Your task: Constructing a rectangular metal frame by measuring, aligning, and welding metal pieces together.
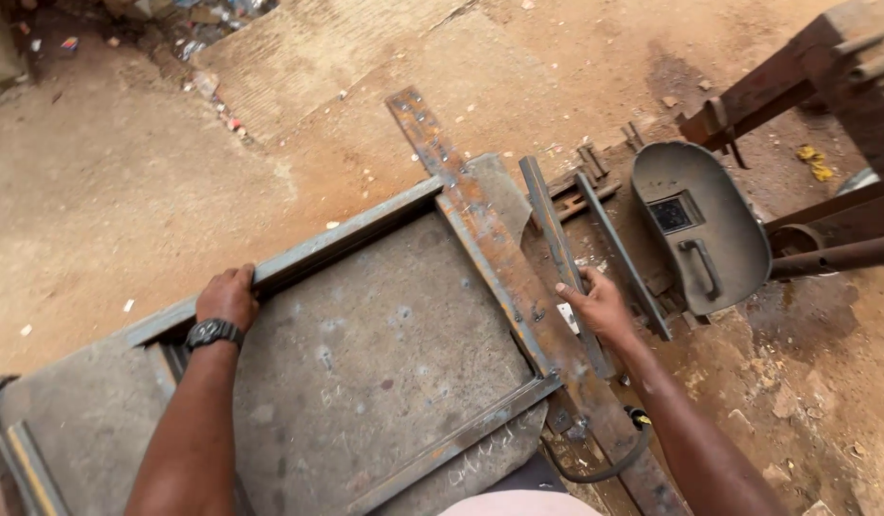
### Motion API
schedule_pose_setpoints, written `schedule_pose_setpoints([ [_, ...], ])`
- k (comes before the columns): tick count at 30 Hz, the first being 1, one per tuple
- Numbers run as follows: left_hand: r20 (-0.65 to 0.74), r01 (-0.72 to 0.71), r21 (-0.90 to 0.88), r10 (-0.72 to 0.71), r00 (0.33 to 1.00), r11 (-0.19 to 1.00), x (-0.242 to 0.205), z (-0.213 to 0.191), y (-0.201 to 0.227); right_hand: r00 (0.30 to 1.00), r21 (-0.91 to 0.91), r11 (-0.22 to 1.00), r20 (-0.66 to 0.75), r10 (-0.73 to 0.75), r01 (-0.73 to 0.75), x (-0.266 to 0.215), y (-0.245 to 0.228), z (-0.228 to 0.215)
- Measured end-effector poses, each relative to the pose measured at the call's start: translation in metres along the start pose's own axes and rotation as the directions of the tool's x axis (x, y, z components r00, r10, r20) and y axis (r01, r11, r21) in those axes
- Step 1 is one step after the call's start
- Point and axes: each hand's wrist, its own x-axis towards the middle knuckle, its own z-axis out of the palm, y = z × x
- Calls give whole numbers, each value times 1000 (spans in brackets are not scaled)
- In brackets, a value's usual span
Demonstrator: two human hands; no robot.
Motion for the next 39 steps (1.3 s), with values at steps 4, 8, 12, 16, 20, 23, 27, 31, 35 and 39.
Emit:
schedule_pose_setpoints([
  [4, -70, -12, -61, 8, 998, 998, -4, -1, 0, 995, -215, 972, -14, -95, 89, -7, -10, 55],
  [8, -60, -35, -45, 32, 998, 998, -5, -4, 5, 999, -314, 949, -43, -18, 4, -17, -28, 91],
  [12, -48, -21, -39, 20, 999, 999, -3, -11, 9, 993, -356, 931, -64, -103, 73, 3, 19, 104],
  [16, -65, -25, -54, 22, 998, 998, -2, -7, 6, 967, -428, 882, -65, -246, 196, 5, 25, 105],
  [20, -71, -31, -65, 27, 997, 997, -3, -6, 7, 975, -476, 867, -78, -206, 145, 5, 24, 106],
  [23, -60, -17, -56, 14, 998, 998, -2, -8, 8, 967, -481, 859, -78, -243, 177, 7, 29, 108],
  [27, -22, -9, -48, 8, 1000, 999, -3, -13, 12, 982, -480, 871, -81, -169, 111, -1, 16, 111],
  [31, 1, 33, 3, -33, 999, 999, -1, -10, 14, 971, -496, 855, -87, -223, 152, 8, 38, 111],
  [35, 22, 42, 7, -42, 999, 999, -5, -16, 16, 970, -510, 851, -112, -214, 129, -8, 9, 115],
  [39, 11, 35, 5, -35, 999, 999, -2, -14, 14, 972, -529, 845, -142, -186, 84, -9, 6, 118],
])
